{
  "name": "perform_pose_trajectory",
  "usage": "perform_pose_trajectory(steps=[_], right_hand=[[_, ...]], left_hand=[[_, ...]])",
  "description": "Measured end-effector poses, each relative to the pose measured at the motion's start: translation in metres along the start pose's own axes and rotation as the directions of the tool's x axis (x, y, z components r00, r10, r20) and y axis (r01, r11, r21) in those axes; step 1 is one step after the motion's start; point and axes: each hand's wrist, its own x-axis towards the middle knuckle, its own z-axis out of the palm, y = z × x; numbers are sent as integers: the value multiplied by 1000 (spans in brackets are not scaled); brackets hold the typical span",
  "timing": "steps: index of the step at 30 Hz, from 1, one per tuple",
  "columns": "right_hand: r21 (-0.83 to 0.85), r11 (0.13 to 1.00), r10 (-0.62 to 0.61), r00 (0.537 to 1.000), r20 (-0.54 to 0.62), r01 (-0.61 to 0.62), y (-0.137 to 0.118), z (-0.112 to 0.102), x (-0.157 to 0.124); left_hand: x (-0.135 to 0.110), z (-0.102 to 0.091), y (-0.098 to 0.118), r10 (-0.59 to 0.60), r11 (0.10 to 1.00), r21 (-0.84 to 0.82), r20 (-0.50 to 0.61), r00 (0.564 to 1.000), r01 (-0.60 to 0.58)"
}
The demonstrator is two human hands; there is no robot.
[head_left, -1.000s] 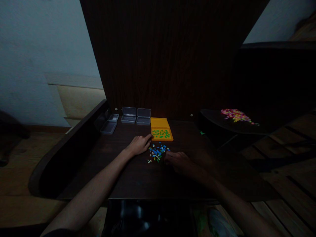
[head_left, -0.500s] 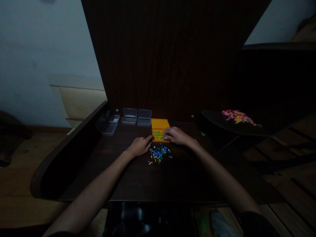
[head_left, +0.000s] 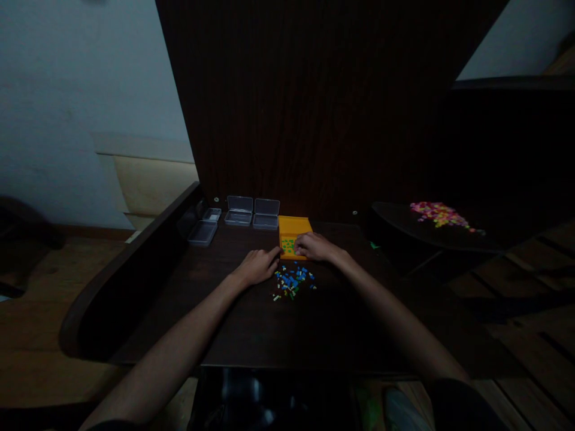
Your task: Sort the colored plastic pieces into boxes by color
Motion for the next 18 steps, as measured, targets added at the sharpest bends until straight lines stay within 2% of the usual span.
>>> perform_pose_trajectory(steps=[10, 18], right_hand=[[-22, 999, -28, 991, -129, 25, 14, 6, -11], [-20, 999, -34, 987, -157, 31, 15, 7, -17]], left_hand=[[0, 0, 0, -3, 1000, -14, 9, 1000, 3], [1, -1, 0, -2, 1000, -7, 4, 1000, 2]])
